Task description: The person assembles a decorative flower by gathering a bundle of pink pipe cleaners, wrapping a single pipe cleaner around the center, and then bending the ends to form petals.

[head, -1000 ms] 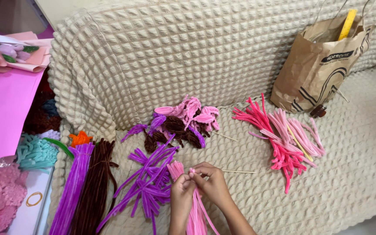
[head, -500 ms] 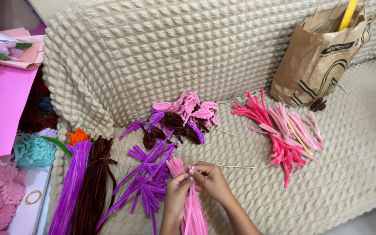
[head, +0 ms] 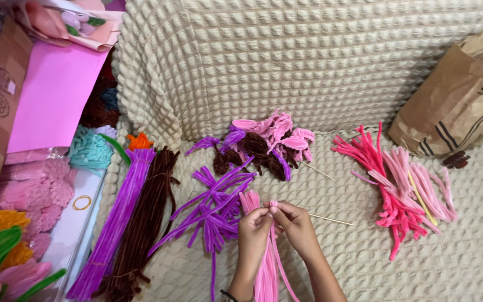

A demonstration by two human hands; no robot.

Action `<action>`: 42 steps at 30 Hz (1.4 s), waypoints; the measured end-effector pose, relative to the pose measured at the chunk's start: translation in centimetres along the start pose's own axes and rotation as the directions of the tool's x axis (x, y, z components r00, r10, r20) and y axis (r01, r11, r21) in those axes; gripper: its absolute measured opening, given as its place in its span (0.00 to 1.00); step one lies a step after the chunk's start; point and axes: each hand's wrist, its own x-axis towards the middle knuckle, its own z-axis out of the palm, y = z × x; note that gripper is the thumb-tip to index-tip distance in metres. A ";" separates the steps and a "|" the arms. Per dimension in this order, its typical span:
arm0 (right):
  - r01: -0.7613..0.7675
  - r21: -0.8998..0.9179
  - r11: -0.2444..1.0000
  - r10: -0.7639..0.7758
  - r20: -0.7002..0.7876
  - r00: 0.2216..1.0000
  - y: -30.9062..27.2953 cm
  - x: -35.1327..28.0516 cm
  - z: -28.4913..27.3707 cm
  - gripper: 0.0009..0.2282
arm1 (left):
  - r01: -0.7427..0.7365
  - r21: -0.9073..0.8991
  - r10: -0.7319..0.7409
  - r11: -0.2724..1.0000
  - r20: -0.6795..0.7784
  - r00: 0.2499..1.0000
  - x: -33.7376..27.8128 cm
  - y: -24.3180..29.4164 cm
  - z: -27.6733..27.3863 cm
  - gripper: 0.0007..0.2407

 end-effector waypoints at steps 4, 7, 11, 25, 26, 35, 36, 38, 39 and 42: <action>0.052 -0.027 0.998 -0.053 -0.039 0.998 -1.8 -0.2 0.6 0.09 | 0.035 0.073 -0.041 0.997 0.073 0.997 0.1 0.4 -0.3 0.06; 0.059 0.002 0.998 -0.059 -0.066 0.996 -1.7 -0.1 0.4 0.07 | 0.113 0.092 -0.119 0.989 0.062 0.991 -0.1 0.2 0.0 0.08; 0.047 -0.091 0.995 -0.057 -0.107 0.993 -0.8 0.3 0.0 0.06 | 0.088 0.103 -0.093 0.991 0.046 0.995 -0.2 0.4 0.1 0.06; 0.129 -0.111 0.985 -0.146 -0.161 0.976 -2.0 -0.5 0.9 0.06 | -0.002 0.023 0.001 1.000 0.039 0.999 -0.3 -0.4 -0.2 0.09; 0.143 -0.130 0.981 -0.162 -0.149 0.976 -2.1 -0.4 0.9 0.06 | 0.000 0.027 0.000 1.000 0.035 0.999 -0.2 -0.7 -0.4 0.09; 0.208 -0.229 0.951 -0.216 -0.011 0.976 -2.2 0.0 0.3 0.05 | -0.183 0.250 0.180 0.951 0.034 0.983 -0.6 1.4 -0.9 0.08; 0.224 -0.257 0.940 -0.227 0.017 0.974 -2.1 0.1 0.2 0.05 | -0.257 0.323 0.254 0.911 0.054 0.966 -0.5 1.2 -1.0 0.08; 0.222 -0.267 0.938 -0.225 0.022 0.974 -2.7 -0.1 0.3 0.04 | -0.314 0.417 0.311 0.853 0.078 0.947 -0.5 1.1 -1.2 0.07; 0.223 -0.278 0.934 -0.225 0.026 0.974 -3.0 -0.1 0.4 0.04 | -0.369 0.503 0.366 0.782 0.109 0.924 -0.6 1.1 -1.3 0.07; 0.211 -0.282 0.936 -0.220 -0.001 0.976 -2.4 0.0 0.4 0.03 | -0.384 0.556 0.378 0.737 0.132 0.916 -0.7 2.4 -1.1 0.06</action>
